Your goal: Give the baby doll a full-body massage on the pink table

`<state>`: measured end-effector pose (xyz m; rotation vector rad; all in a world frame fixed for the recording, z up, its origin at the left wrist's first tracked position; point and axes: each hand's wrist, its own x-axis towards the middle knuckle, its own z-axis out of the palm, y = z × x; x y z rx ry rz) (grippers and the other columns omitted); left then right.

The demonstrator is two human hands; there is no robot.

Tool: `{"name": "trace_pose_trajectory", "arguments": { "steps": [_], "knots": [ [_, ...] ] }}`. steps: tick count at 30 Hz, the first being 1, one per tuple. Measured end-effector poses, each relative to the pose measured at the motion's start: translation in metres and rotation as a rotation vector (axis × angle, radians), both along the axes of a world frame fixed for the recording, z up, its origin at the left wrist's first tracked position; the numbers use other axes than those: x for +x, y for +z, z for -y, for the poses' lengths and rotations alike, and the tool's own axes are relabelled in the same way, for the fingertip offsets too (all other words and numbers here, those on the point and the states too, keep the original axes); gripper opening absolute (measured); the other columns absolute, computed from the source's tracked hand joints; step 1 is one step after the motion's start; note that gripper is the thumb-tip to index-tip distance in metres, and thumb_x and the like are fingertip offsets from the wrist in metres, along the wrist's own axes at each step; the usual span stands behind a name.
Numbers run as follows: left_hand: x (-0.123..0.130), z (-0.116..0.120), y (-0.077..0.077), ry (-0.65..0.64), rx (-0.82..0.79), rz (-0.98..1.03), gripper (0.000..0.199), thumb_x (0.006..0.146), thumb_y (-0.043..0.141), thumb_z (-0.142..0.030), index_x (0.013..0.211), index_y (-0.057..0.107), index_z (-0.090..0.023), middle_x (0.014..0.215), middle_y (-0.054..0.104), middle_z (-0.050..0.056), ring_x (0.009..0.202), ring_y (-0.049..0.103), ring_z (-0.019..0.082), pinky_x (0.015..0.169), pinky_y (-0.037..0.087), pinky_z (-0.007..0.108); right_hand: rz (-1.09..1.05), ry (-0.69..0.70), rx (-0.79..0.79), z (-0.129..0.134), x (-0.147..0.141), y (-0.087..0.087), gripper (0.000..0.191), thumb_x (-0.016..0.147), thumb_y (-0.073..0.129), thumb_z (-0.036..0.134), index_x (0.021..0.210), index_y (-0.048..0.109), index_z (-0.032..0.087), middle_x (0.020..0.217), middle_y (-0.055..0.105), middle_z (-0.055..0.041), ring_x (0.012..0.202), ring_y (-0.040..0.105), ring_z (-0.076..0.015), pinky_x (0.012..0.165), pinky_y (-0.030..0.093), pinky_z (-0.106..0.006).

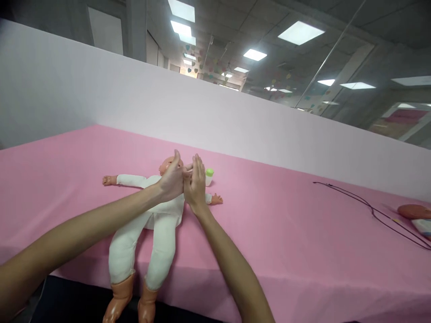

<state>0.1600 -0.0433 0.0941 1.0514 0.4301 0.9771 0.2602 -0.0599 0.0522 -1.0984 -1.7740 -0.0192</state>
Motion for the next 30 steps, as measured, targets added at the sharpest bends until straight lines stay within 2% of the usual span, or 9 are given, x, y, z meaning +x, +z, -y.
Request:
{"name": "trace_pose_trajectory", "arguments": {
  "steps": [3,6,8,10,12,15,22,26,30],
  "knots": [
    [0.0,0.024,0.001,0.193,0.124,0.038,0.089,0.101,0.013,-0.078,0.149,0.061,-0.021,0.156,0.058,0.015,0.155,0.042,0.028,0.124,0.039,0.047,0.092,0.083,0.006,0.024,-0.024,0.0,0.087,0.106,0.025,0.072,0.172,0.007,0.019,0.179,0.011,-0.0126,0.166,0.009,-0.0307,0.132,0.02,-0.059],
    [0.007,0.047,-0.002,0.366,0.27,-0.018,0.098,0.105,-0.007,-0.061,0.137,0.071,-0.011,0.15,0.063,0.013,0.151,0.046,0.017,0.121,0.037,0.031,0.138,0.106,0.058,0.031,-0.036,0.014,0.09,0.102,0.022,0.079,0.171,0.017,0.022,0.177,0.021,-0.0105,0.165,0.015,-0.0302,0.134,0.015,-0.057],
    [-0.002,0.056,-0.004,0.259,0.324,-0.094,0.102,0.104,-0.008,-0.062,0.119,0.079,-0.013,0.13,0.076,0.017,0.14,0.06,0.02,0.106,0.054,0.031,0.065,0.053,-0.001,0.024,-0.028,0.026,0.087,0.103,0.015,0.078,0.169,0.028,0.023,0.174,0.032,-0.0099,0.163,0.023,-0.0281,0.134,0.016,-0.055],
    [-0.025,0.057,-0.007,0.113,0.374,-0.128,0.098,0.104,-0.001,-0.07,0.134,0.073,-0.012,0.147,0.064,0.013,0.143,0.057,0.026,0.114,0.049,0.038,-0.043,-0.002,-0.122,0.013,-0.011,0.028,0.088,0.103,0.016,0.078,0.168,0.031,0.021,0.173,0.033,-0.0116,0.162,0.028,-0.0277,0.132,0.022,-0.053],
    [-0.054,0.05,-0.014,0.104,0.451,-0.174,0.086,0.105,0.011,-0.074,0.152,0.06,-0.021,0.161,0.05,0.011,0.152,0.045,0.028,0.125,0.037,0.047,-0.069,-0.022,-0.243,0.005,0.008,0.017,0.09,0.102,0.024,0.08,0.168,0.029,0.018,0.174,0.03,-0.0136,0.162,0.027,-0.0289,0.132,0.024,-0.052],
    [-0.093,0.026,-0.038,0.365,0.603,-0.496,0.08,0.105,0.027,-0.074,0.164,0.043,-0.023,0.173,0.031,0.008,0.162,0.024,0.029,0.134,0.013,0.048,0.071,-0.043,-0.418,0.004,0.028,-0.019,0.091,0.103,0.029,0.078,0.167,0.03,0.014,0.174,0.028,-0.0163,0.162,0.025,-0.0311,0.132,0.02,-0.053],
    [-0.155,-0.017,-0.101,0.417,0.765,-1.4,0.072,0.105,0.032,-0.056,0.153,0.05,-0.005,0.166,0.04,0.026,0.16,0.025,0.042,0.127,0.014,0.064,0.502,-0.269,-0.539,0.009,0.057,-0.055,0.05,0.109,0.04,0.052,0.132,0.064,0.015,0.141,0.066,-0.0233,0.137,0.056,-0.0402,0.116,0.039,-0.056],
    [-0.17,-0.016,-0.095,0.632,0.798,-1.449,0.062,0.103,0.041,-0.056,0.146,0.06,-0.014,0.164,0.045,0.023,0.159,0.027,0.045,0.126,0.014,0.065,0.503,-0.391,-0.494,0.006,0.07,-0.047,0.058,0.106,0.043,0.059,0.133,0.063,0.012,0.147,0.059,-0.0283,0.144,0.046,-0.0465,0.117,0.032,-0.065],
    [-0.142,-0.012,-0.082,0.441,0.823,-1.24,0.073,0.106,0.029,-0.058,0.16,0.043,-0.009,0.17,0.034,0.023,0.161,0.025,0.038,0.128,0.018,0.055,0.374,-0.173,-0.474,0.004,0.045,-0.039,0.075,0.105,0.036,0.069,0.152,0.05,0.012,0.163,0.045,-0.0238,0.155,0.036,-0.0403,0.124,0.03,-0.058]
  ]
}}
